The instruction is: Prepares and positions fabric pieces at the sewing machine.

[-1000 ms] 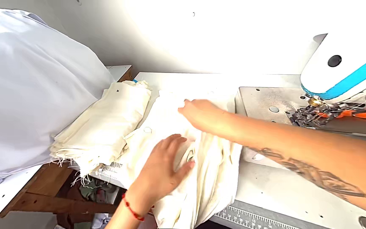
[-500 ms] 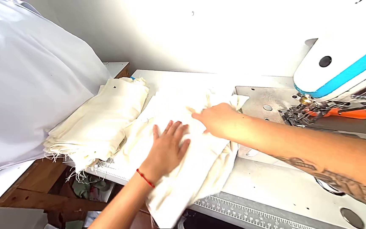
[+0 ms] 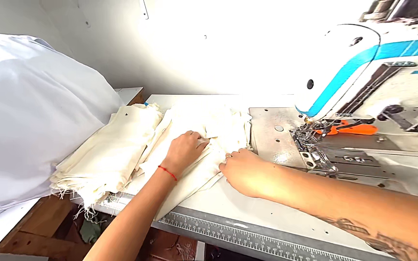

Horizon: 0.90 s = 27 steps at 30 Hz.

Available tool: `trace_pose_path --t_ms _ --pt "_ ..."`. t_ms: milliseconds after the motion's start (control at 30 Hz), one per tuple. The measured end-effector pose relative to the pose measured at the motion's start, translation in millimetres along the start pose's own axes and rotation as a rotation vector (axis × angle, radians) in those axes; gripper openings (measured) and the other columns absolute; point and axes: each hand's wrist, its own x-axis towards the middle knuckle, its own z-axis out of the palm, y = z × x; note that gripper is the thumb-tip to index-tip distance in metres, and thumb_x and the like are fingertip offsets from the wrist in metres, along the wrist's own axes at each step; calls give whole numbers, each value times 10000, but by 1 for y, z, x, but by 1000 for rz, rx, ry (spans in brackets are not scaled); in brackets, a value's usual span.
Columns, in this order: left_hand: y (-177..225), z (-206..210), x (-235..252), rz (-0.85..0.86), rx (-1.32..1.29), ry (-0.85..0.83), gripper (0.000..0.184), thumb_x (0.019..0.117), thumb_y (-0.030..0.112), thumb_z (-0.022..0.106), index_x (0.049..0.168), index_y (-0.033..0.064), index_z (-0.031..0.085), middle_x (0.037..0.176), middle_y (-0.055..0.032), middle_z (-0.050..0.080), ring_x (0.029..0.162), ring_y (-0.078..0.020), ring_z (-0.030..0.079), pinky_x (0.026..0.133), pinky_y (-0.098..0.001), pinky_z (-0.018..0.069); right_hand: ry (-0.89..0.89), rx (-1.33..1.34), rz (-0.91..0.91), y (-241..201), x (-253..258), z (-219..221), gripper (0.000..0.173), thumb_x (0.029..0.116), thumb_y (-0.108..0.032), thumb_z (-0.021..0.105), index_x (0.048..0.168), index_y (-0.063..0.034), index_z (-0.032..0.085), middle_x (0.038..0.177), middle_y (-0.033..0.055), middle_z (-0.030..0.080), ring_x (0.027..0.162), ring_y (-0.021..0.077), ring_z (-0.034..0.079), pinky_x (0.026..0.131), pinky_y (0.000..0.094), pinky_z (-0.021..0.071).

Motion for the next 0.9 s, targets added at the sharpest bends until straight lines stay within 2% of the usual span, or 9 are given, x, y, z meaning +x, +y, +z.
trace_pose_path --t_ms 100,200,300,400,500,633,700,800,900 --pt "-14 -6 -2 56 -67 -43 244 1058 184 567 1166 25 717 1128 -169 705 1056 -334 695 927 -544 549 211 20 -17 3 -9 -7 255 1043 -44 470 1197 18 664 1075 219 688 1064 406 650 889 568 485" --pt "-28 -32 13 -42 -364 160 282 1077 111 504 1221 -68 668 1173 -237 704 1117 -358 681 1017 -542 506 499 80 10 15 -1 -22 253 1016 -23 519 1205 -5 686 1097 200 695 1082 387 651 906 540 492" --pt "-17 -68 21 -72 -639 417 278 1102 150 440 1198 -62 593 997 -168 655 900 -221 643 844 -433 531 781 291 -8 35 15 -36 395 1060 -212 553 1387 10 576 1216 253 652 1177 431 612 962 559 490" --pt "21 -106 -4 162 -501 441 221 1087 131 465 1147 -17 618 878 -79 642 743 -104 597 702 -305 511 844 551 -44 36 18 -52 734 957 -436 709 1499 -20 442 1346 261 576 1238 423 579 976 584 484" --pt "49 -127 -33 329 -242 413 153 1066 144 536 1059 52 658 768 -17 631 612 -39 547 575 -197 450 899 614 -119 26 12 -58 407 950 -259 703 1266 -18 616 1132 191 654 1078 343 653 872 536 527" --pt "28 -132 -39 303 -207 506 201 1048 201 544 1035 65 691 835 2 669 712 -22 595 669 -223 495 1146 682 -197 29 -18 -61 172 983 -11 551 932 -8 715 814 100 661 752 193 632 676 375 509" --pt "29 -130 -41 281 -261 534 196 1061 204 529 1025 81 677 813 32 640 674 13 556 628 -174 453 1142 767 -243 23 -36 -61 81 968 -91 615 999 -45 674 860 48 659 751 108 626 655 285 508" --pt "58 -136 -50 324 -403 553 160 1070 199 540 1040 97 661 825 57 650 661 44 564 599 -124 449 869 709 -226 5 -50 -59 531 940 -344 738 1322 -26 551 1106 146 646 977 271 673 808 478 559" --pt "78 -157 -67 432 -263 546 263 973 298 687 1140 108 615 865 86 648 708 52 605 619 -108 503 1015 594 -218 8 -58 -60 153 952 -134 669 1040 -13 703 844 133 680 794 278 677 666 482 525"
